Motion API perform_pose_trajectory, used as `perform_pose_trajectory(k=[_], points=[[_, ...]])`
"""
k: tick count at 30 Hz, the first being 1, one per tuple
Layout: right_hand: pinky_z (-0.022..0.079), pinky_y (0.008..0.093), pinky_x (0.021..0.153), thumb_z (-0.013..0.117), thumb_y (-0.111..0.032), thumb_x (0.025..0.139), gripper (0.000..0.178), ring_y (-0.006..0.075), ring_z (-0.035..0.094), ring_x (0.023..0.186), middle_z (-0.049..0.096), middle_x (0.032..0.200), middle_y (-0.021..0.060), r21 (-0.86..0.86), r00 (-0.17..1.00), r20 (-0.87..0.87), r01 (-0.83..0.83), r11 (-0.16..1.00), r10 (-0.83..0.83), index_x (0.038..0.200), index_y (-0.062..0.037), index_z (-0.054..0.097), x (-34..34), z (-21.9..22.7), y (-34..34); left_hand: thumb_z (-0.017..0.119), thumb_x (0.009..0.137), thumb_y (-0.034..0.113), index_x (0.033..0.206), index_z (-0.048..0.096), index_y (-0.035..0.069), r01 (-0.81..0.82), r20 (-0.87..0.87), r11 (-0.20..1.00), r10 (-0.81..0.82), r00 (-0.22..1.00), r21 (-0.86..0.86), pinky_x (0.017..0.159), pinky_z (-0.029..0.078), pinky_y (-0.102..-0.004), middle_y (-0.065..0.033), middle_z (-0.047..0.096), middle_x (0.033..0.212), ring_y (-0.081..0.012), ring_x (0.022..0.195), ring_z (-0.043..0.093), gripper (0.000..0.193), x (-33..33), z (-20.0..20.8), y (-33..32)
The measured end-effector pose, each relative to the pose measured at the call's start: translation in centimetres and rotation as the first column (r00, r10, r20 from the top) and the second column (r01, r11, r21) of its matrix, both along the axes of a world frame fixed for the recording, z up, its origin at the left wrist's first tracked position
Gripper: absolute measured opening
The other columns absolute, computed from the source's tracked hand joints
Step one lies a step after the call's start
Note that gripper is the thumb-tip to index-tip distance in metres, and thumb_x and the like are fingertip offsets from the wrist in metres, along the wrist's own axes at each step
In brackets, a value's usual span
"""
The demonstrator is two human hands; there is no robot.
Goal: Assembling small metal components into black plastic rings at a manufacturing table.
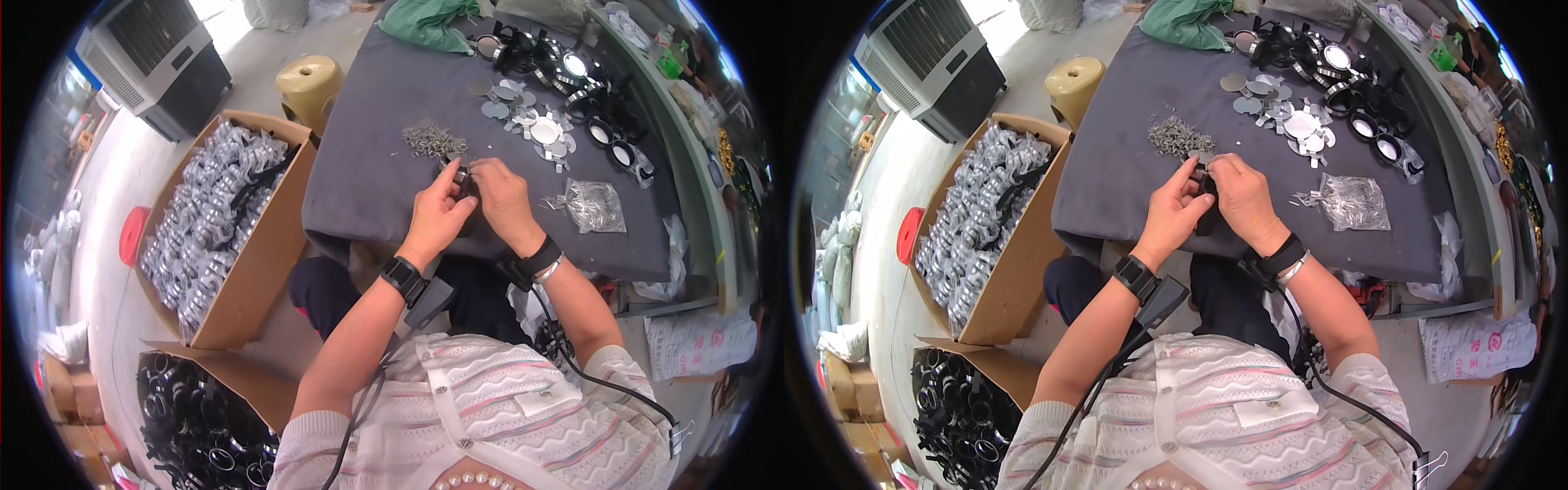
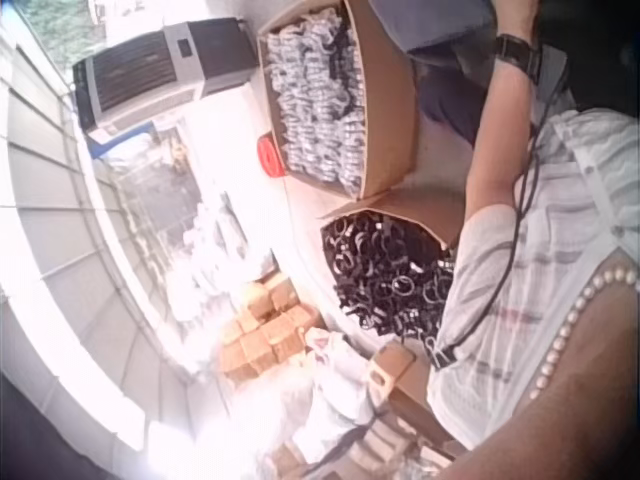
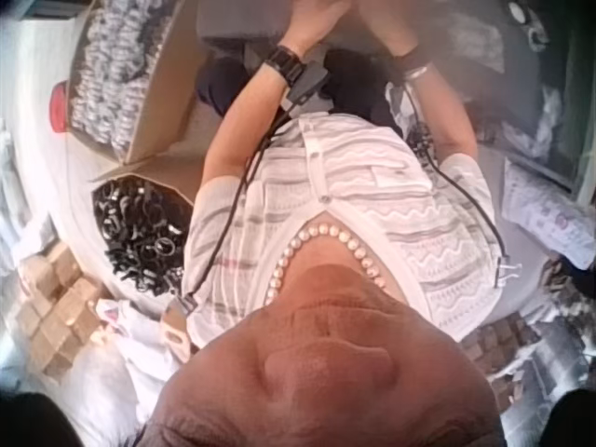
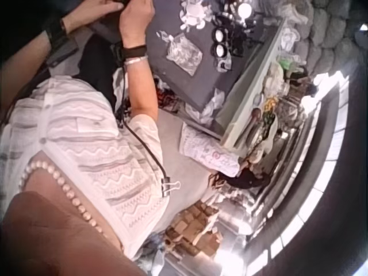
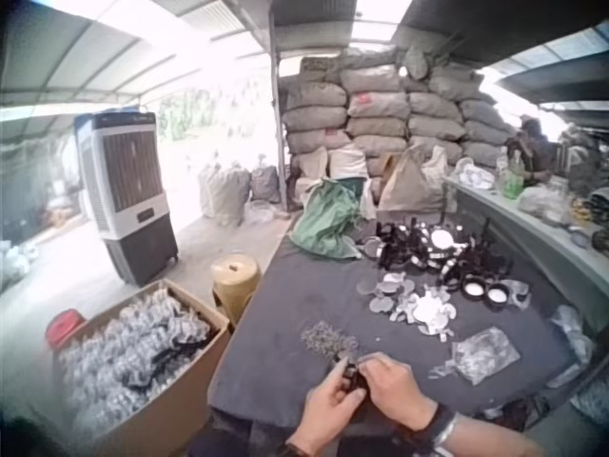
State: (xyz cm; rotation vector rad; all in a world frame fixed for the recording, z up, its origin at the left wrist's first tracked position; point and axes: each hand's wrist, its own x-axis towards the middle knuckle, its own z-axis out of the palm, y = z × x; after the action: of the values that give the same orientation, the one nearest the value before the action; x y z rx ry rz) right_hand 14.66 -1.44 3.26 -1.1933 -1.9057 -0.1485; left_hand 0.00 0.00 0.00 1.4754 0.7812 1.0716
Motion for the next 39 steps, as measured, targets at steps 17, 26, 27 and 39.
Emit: perform_pose_trajectory(k=[17,26,27,39], points=[[0.051,0.0366,0.062,0.058,0.005,0.077,0.012,0.0316,0.062,0.075,0.061,0.086,0.0119,-0.047,1.000,0.007,-0.013,0.999,0.013,0.087,-0.0004,0.056,0.1,0.2,-0.1,0.064,0.081,0.003,0.137,0.044,0.006,-0.014,-0.019,1.000,0.014,1.000,-0.001,0.052,0.042,-0.0187,-0.0010,0.055,0.088,-0.0014,0.060,0.047,0.060,-0.2,0.2,-0.1],[0.053,0.0339,0.063,0.060,0.003,0.077,0.009,0.0289,0.064,0.076,0.064,0.088,0.0108,0.032,0.996,-0.042,-0.072,0.997,0.074,0.086,0.0001,0.059,0.1,-0.4,0.0,0.062,0.082,0.005,0.132,0.051,0.005,-0.024,-0.036,1.000,0.024,0.999,0.007,0.050,0.041,-0.0195,-0.0003,0.056,0.082,-0.0026,0.053,0.046,0.051,-0.2,0.3,0.0],[0.053,0.0339,0.063,0.060,0.003,0.077,0.009,0.0289,0.064,0.076,0.064,0.088,0.0108,0.034,0.997,-0.040,-0.070,0.997,0.071,0.086,0.0001,0.059,0.2,-0.4,0.0,0.062,0.082,0.005,0.132,0.051,0.005,-0.021,-0.034,1.000,0.022,0.999,0.009,0.050,0.041,-0.0195,-0.0003,0.056,0.082,-0.0026,0.053,0.046,0.051,-0.1,0.4,0.0],[0.050,0.0346,0.064,0.061,-0.005,0.083,0.008,0.0283,0.063,0.073,0.062,0.087,0.0119,-0.274,0.972,-0.206,-0.165,0.947,0.110,0.089,0.0000,0.059,2.2,1.4,1.5,0.052,0.090,0.007,0.111,0.061,0.002,-0.217,-0.041,0.974,0.220,0.975,0.059,0.041,0.037,-0.0213,0.0020,0.055,0.065,-0.0025,0.047,0.045,0.023,0.7,0.1,0.1]])
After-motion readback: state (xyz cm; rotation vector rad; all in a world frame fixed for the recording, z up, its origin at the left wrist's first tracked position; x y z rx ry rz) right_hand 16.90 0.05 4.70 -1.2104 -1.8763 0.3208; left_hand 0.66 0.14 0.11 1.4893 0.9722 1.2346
